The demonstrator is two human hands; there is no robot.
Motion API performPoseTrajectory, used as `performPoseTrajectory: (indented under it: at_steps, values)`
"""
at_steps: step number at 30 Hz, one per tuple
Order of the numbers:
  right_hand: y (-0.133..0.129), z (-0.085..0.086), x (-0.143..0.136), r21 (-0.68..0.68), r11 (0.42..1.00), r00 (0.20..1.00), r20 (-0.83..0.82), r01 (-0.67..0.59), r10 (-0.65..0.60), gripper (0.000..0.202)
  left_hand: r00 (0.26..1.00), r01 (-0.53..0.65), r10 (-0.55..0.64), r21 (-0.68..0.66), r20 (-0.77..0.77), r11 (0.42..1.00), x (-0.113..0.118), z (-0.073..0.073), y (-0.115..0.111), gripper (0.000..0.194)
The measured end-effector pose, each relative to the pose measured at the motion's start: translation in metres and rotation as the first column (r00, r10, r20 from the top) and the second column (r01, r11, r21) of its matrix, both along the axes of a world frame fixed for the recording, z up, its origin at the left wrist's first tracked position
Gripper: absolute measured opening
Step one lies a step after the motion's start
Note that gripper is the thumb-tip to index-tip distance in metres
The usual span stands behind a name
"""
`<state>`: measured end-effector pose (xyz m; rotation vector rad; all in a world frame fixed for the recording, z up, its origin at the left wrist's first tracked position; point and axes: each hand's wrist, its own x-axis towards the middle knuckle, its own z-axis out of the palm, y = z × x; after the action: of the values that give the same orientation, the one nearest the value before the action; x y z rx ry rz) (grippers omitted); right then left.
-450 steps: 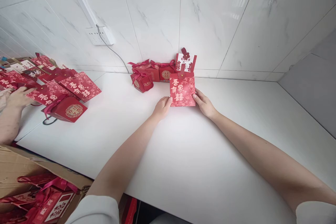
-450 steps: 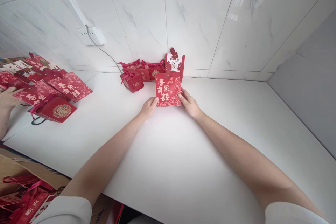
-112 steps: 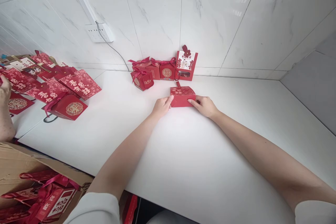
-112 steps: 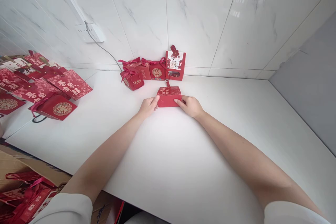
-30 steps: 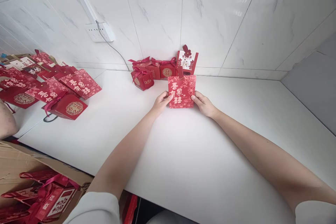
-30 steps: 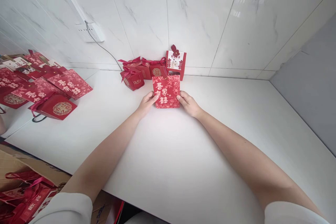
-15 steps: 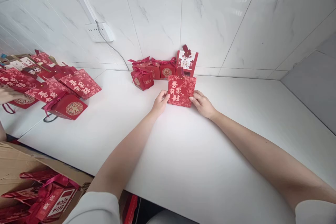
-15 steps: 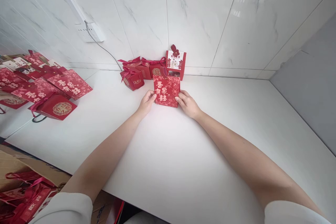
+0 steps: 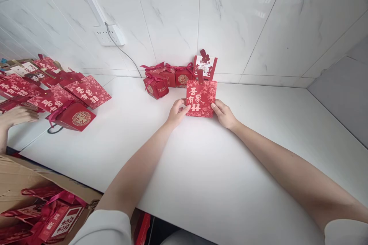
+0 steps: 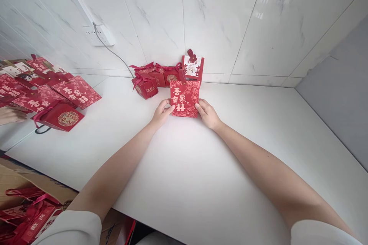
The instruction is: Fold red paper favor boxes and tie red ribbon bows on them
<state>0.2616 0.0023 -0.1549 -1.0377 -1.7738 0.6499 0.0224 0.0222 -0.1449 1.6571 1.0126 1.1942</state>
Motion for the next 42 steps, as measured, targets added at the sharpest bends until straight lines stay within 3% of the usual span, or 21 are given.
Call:
performPoseTrajectory:
  at_steps: [7,17,30,42]
  values:
    - [0.001,-0.002,0.0,-0.097,0.994,0.997,-0.067,0.043,-0.049,0.045,0.98,0.194,-0.19,-0.075,0.06,0.978,0.001,0.002,-0.003,0.042]
    - [-0.003,0.003,0.0,-0.15,0.987,0.997,-0.055,0.051,-0.06,0.05,0.99,0.133,-0.135,-0.059,-0.037,0.989,0.001,0.002,0.0,0.044]
    - [-0.003,0.003,0.001,-0.104,0.993,0.998,0.011,0.06,-0.059,0.048,0.995,0.087,-0.089,-0.038,-0.051,0.995,0.002,0.005,-0.006,0.046]
    - [-0.005,0.009,0.003,-0.004,0.992,0.984,0.123,-0.129,0.128,0.042,0.994,0.074,-0.068,-0.074,0.082,0.995,-0.001,0.005,-0.005,0.053]
